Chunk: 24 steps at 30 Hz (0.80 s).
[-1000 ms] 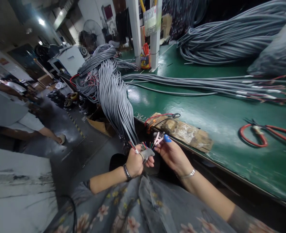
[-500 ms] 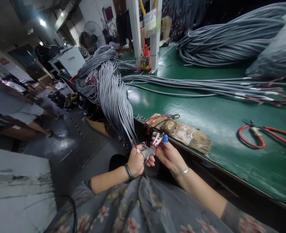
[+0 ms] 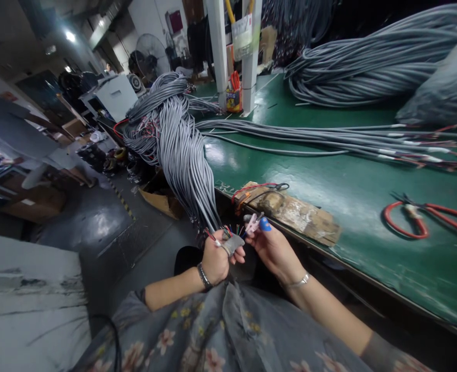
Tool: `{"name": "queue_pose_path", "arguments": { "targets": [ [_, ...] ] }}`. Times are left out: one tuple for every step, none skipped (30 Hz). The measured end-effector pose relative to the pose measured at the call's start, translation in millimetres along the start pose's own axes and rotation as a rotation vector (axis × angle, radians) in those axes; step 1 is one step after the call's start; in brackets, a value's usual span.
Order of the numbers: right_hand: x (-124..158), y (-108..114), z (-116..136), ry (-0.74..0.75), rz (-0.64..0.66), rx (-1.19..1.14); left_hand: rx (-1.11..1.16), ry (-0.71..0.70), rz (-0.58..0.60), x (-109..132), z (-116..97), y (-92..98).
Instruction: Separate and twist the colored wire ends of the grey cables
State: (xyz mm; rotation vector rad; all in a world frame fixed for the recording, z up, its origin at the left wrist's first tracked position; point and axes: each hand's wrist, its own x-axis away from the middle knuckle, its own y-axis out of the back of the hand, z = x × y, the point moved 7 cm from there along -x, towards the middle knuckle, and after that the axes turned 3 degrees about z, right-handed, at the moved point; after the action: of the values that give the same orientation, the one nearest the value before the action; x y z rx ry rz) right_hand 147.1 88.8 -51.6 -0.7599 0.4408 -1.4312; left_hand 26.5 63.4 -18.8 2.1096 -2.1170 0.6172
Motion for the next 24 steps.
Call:
{"name": "queue_pose_path", "arguments": {
  "targets": [
    [0.1, -0.5, 0.4, 0.014, 0.001, 0.014, -0.004, 0.0, -0.001, -1.0, 0.4, -1.0],
    [0.0, -0.8, 0.5, 0.021, 0.002, 0.018, -0.007, -0.001, -0.001, -1.9, 0.7, -1.8],
    [-0.4, -1.0, -0.3, 0.014, 0.005, 0.012, -0.011, -0.004, -0.001, -2.6, 0.8, -2.6],
    [-1.0, -1.2, -1.9, -0.01, 0.01, -0.007, -0.013, -0.006, 0.0, -3.1, 0.8, -3.3],
    [-1.7, -1.6, -4.1, -0.044, 0.018, -0.037, -0.014, -0.01, 0.001, -3.5, 0.7, -3.8],
    [-2.5, -2.2, -6.3, -0.081, 0.028, -0.072, -0.013, -0.013, 0.0, -3.7, 0.5, -4.1],
    [-3.1, -2.9, -8.4, -0.114, 0.039, -0.107, -0.012, -0.016, 0.001, -3.9, 0.3, -4.4],
    [-3.8, -3.8, -10.0, -0.141, 0.05, -0.139, -0.01, -0.017, 0.001, -4.0, 0.3, -4.5],
    [-4.5, -4.7, -11.1, -0.159, 0.061, -0.164, -0.01, -0.016, 0.001, -4.1, 0.5, -4.6],
    [-5.1, -5.4, -11.9, -0.169, 0.069, -0.18, -0.011, -0.014, 0.002, -4.4, 0.9, -4.6],
    [-5.7, -5.9, -12.5, -0.173, 0.072, -0.187, -0.014, -0.011, 0.003, -4.7, 1.5, -4.5],
    [-6.2, -6.1, -12.8, -0.171, 0.071, -0.189, -0.019, -0.008, 0.004, -5.2, 2.3, -4.5],
    [-6.6, -6.2, -13.0, -0.165, 0.068, -0.187, -0.026, -0.005, 0.005, -5.6, 3.2, -4.4],
    [-6.7, -6.4, -13.2, -0.16, 0.064, -0.185, -0.035, -0.003, 0.006, -6.0, 4.2, -4.3],
    [-6.6, -6.7, -13.4, -0.156, 0.062, -0.184, -0.044, -0.001, 0.006, -6.3, 5.1, -4.0],
    [-6.3, -6.9, -13.7, -0.153, 0.059, -0.187, -0.051, 0.0, 0.007, -6.4, 6.1, -3.6],
    [-5.8, -6.8, -14.0, -0.15, 0.057, -0.195, -0.056, 0.001, 0.007, -6.4, 7.0, -3.1],
    [-5.2, -6.5, -14.4, -0.148, 0.056, -0.208, -0.059, -0.001, 0.01, -6.2, 7.8, -2.4],
    [-4.5, -5.6, -15.0, -0.148, 0.054, -0.226, -0.06, -0.006, 0.014, -5.9, 8.6, -1.5],
    [-3.7, -4.2, -15.8, -0.151, 0.055, -0.244, -0.06, -0.011, 0.017, -5.7, 9.3, -0.2],
    [-3.0, -2.4, -16.8, -0.156, 0.059, -0.259, -0.062, -0.017, 0.018, -5.5, 10.1, 1.6],
    [-2.3, -0.2, -17.9, -0.165, 0.068, -0.266, -0.067, -0.019, 0.019, -5.4, 11.3, 3.9],
    [-1.5, 2.5, -18.9, -0.175, 0.078, -0.263, -0.074, -0.018, 0.02, -5.5, 12.8, 6.4],
    [-0.7, 5.7, -19.3, -0.178, 0.085, -0.252, -0.083, -0.015, 0.026, -5.7, 14.5, 8.8]
  ]
}}
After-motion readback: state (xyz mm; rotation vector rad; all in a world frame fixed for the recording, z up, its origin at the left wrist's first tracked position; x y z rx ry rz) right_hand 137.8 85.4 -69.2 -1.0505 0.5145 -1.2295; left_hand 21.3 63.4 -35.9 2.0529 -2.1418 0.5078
